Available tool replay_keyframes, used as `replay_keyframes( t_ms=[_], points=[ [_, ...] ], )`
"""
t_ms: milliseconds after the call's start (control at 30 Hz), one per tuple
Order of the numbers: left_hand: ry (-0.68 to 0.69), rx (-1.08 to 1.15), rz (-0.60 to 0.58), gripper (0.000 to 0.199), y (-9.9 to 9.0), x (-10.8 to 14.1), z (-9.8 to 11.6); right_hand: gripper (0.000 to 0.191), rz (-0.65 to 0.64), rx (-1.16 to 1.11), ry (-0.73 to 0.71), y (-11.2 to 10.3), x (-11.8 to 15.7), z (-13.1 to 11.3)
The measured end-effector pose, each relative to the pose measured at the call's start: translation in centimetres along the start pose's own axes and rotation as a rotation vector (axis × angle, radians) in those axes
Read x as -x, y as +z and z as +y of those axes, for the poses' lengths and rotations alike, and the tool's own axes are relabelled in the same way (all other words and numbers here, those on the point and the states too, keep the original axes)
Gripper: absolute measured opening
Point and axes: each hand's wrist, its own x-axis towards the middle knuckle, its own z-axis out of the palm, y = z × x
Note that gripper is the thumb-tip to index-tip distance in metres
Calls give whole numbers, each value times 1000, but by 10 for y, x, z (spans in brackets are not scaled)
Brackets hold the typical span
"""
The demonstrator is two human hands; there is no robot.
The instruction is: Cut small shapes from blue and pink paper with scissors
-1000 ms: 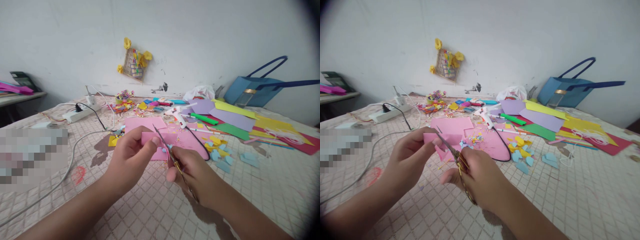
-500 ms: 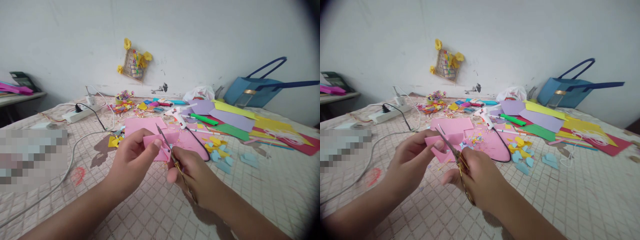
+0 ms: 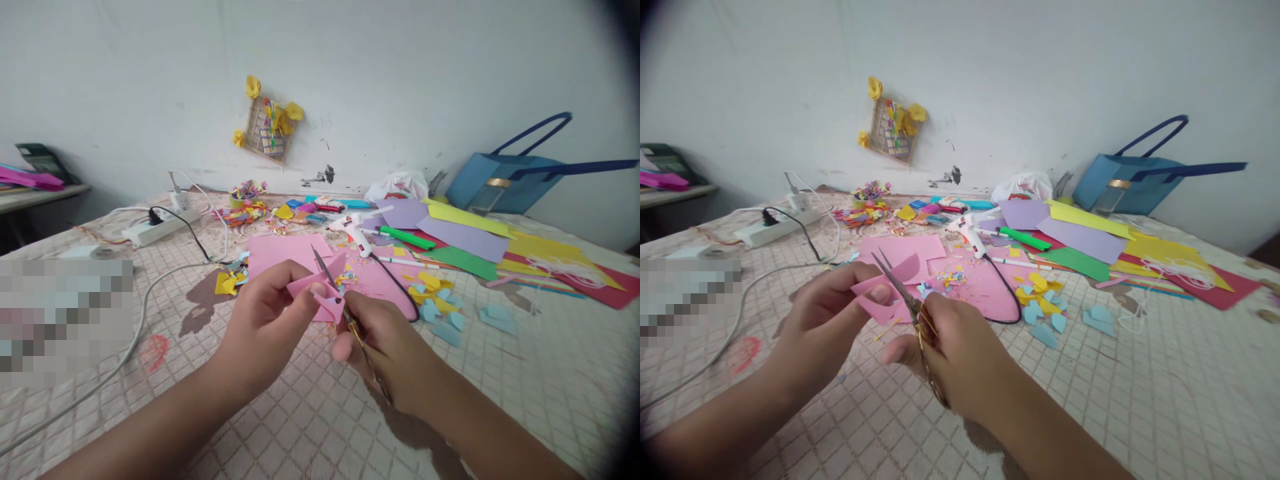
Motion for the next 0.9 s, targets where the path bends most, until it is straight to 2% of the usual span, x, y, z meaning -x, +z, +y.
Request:
replay_keyframes(
  t_ms=[133,400,700,900],
  points=[
    [23,-46,-24,16,1,-1,1,30,8,-8,-28,0,-1,2],
    [15,-80,17,18,2,-1,3,33,-26,-20,-16,-3,-1,-4],
    [-78,103,23,16,3,1,-3,21,-32,3,-21,-4,-1,-2],
    [-104,224,-2,16,2,2,-5,28,-21,-13,-9,-3,-2,-3]
  ],
)
